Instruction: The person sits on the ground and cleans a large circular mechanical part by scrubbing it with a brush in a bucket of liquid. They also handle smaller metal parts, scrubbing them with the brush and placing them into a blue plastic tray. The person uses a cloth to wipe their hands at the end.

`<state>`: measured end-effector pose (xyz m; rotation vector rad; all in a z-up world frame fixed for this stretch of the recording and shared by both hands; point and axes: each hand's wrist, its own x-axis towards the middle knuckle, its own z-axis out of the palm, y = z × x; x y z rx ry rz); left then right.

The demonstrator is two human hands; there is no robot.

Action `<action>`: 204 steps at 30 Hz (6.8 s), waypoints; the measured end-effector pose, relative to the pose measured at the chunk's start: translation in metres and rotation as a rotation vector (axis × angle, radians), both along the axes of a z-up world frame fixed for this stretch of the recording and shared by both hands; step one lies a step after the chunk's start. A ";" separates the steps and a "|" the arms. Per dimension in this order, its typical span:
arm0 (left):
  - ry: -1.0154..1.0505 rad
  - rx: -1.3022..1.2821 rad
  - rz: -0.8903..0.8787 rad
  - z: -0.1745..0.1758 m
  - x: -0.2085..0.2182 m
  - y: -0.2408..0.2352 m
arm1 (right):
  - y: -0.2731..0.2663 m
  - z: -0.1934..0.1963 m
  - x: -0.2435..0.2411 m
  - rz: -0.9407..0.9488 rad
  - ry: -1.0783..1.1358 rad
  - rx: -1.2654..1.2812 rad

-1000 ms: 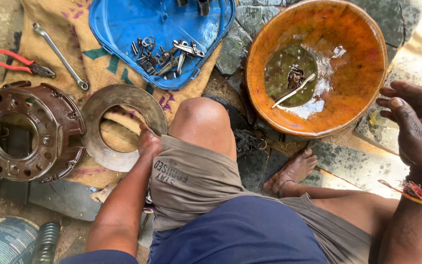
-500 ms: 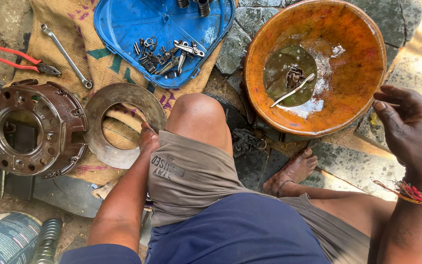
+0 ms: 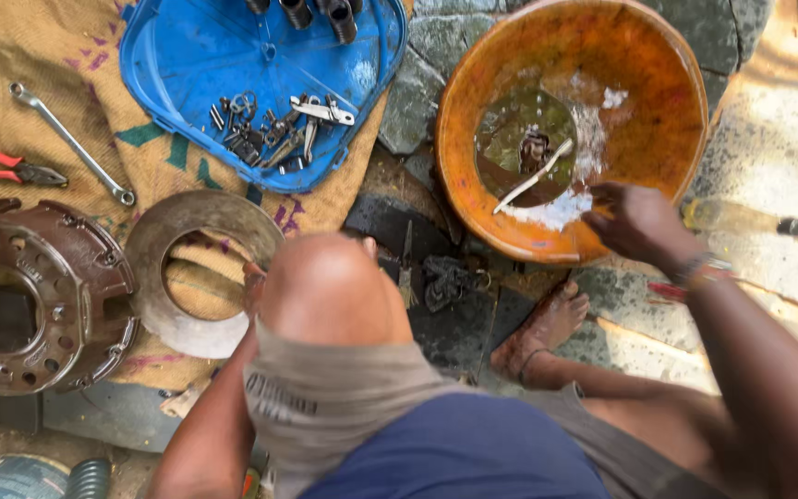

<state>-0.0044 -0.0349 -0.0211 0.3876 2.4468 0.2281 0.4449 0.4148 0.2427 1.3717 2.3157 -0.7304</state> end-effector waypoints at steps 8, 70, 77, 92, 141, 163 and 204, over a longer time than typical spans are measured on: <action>-0.077 -0.090 -0.004 -0.007 -0.002 -0.022 | 0.006 -0.105 -0.097 -0.402 0.097 0.149; -0.044 0.428 -0.378 0.111 0.033 0.410 | 0.046 -0.153 -0.065 -1.161 1.460 -0.942; -0.108 0.392 -0.340 0.095 0.046 0.402 | 0.051 -0.110 -0.064 -1.277 1.584 -1.079; 0.145 0.401 -0.425 0.174 0.064 0.418 | 0.050 -0.137 -0.039 -1.230 1.654 -1.253; -0.045 0.111 -0.224 0.093 0.009 0.011 | 0.031 -0.105 0.024 -0.791 0.877 -0.446; -0.155 -0.054 -0.194 0.062 -0.013 0.021 | 0.018 -0.103 0.002 -1.043 1.093 -0.512; -0.639 0.705 0.637 0.375 -0.016 0.037 | 0.021 -0.122 -0.013 -0.970 1.208 -0.454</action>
